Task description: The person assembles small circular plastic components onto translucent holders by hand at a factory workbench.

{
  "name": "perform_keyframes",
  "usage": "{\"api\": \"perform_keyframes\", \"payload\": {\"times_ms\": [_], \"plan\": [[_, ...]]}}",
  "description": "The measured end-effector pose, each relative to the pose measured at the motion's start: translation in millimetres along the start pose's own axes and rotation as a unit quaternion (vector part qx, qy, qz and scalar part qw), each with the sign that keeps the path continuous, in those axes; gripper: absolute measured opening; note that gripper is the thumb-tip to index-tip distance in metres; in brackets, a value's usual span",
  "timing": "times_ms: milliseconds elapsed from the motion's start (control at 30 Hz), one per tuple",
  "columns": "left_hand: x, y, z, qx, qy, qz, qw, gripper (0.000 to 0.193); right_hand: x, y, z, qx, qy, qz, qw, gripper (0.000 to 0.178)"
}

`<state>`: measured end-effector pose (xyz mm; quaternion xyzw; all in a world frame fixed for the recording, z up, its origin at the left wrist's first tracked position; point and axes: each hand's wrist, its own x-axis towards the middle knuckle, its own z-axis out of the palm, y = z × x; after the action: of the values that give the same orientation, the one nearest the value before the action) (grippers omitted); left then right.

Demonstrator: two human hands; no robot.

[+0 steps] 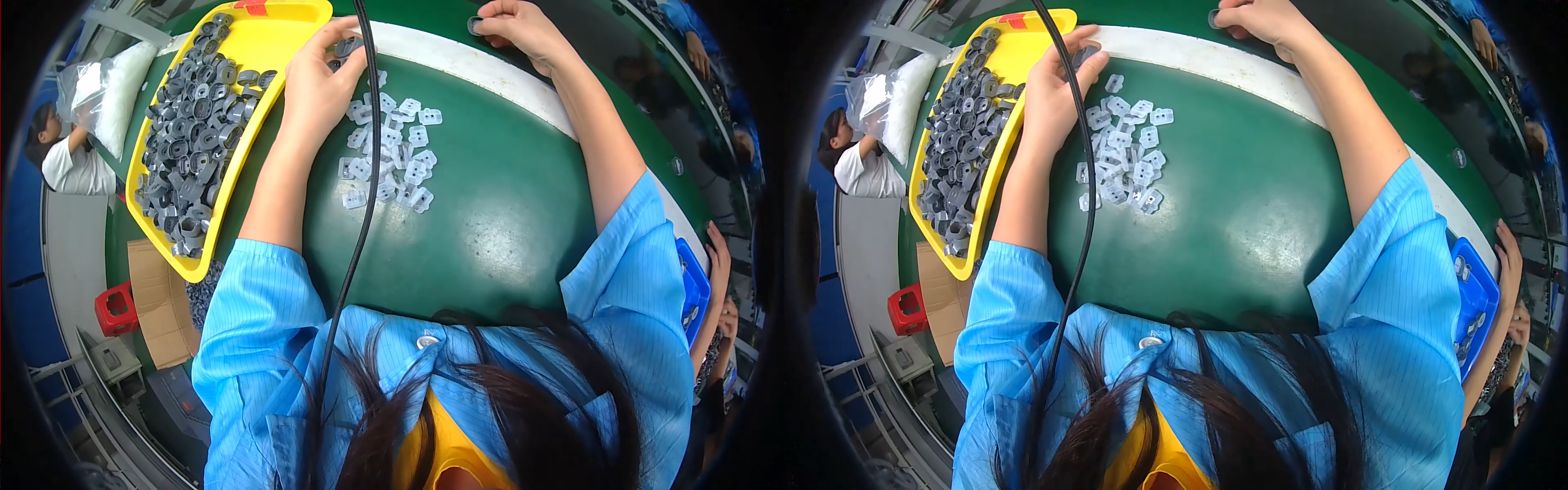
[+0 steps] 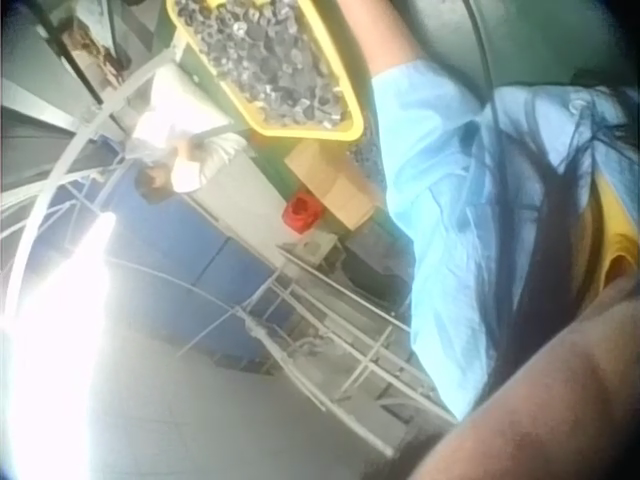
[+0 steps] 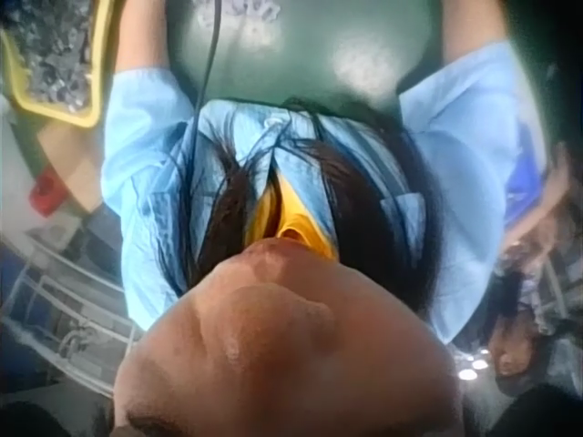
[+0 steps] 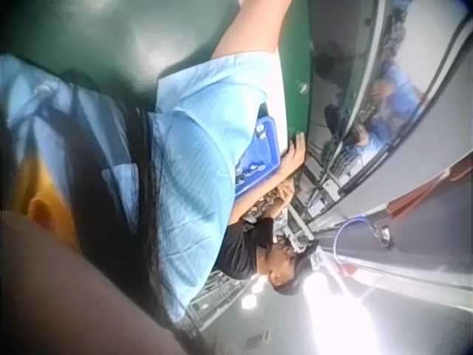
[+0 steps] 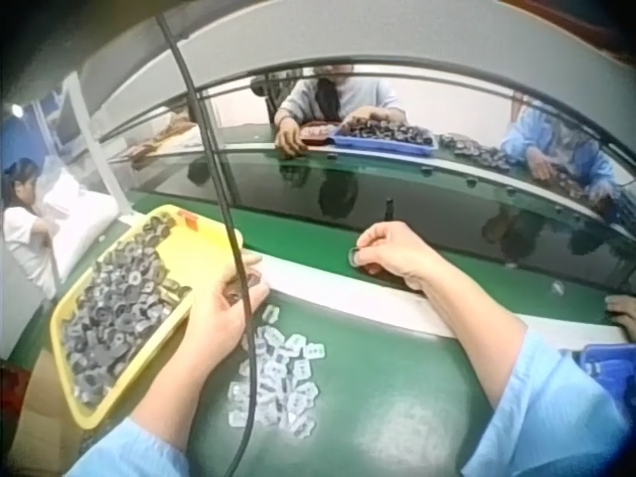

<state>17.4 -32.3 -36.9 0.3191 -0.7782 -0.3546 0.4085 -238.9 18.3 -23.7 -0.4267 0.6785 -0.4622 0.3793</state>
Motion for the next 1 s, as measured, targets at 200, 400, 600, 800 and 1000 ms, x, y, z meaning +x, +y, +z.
{"api": "perform_keyframes", "payload": {"times_ms": [200, 400, 600, 800, 1000], "plan": [[0, 7, 4, 0.168, -0.041, -0.038, 0.984, 0.038, -1, 7, -5, -0.198, 0.13, -0.148, 0.96, 0.019], [-3, 11, 23, 0.066, -0.009, 0.007, 0.998, 0.044, -42, -25, 25, -0.245, -0.086, -0.27, 0.927, 0.021], [-3, 13, 23, 0.08, 0.011, 0.023, 0.997, 0.043, -98, -30, 60, -0.404, -0.108, -0.397, 0.817, 0.02], [-7, 16, 20, 0.119, 0.068, 0.105, 0.985, 0.036, -72, -56, 44, -0.141, -0.177, -0.199, 0.954, 0.012], [-10, 30, 28, 0.125, 0.06, 0.113, 0.984, 0.036, -59, -29, 57, -0.085, -0.001, -0.264, 0.961, 0.015]]}}
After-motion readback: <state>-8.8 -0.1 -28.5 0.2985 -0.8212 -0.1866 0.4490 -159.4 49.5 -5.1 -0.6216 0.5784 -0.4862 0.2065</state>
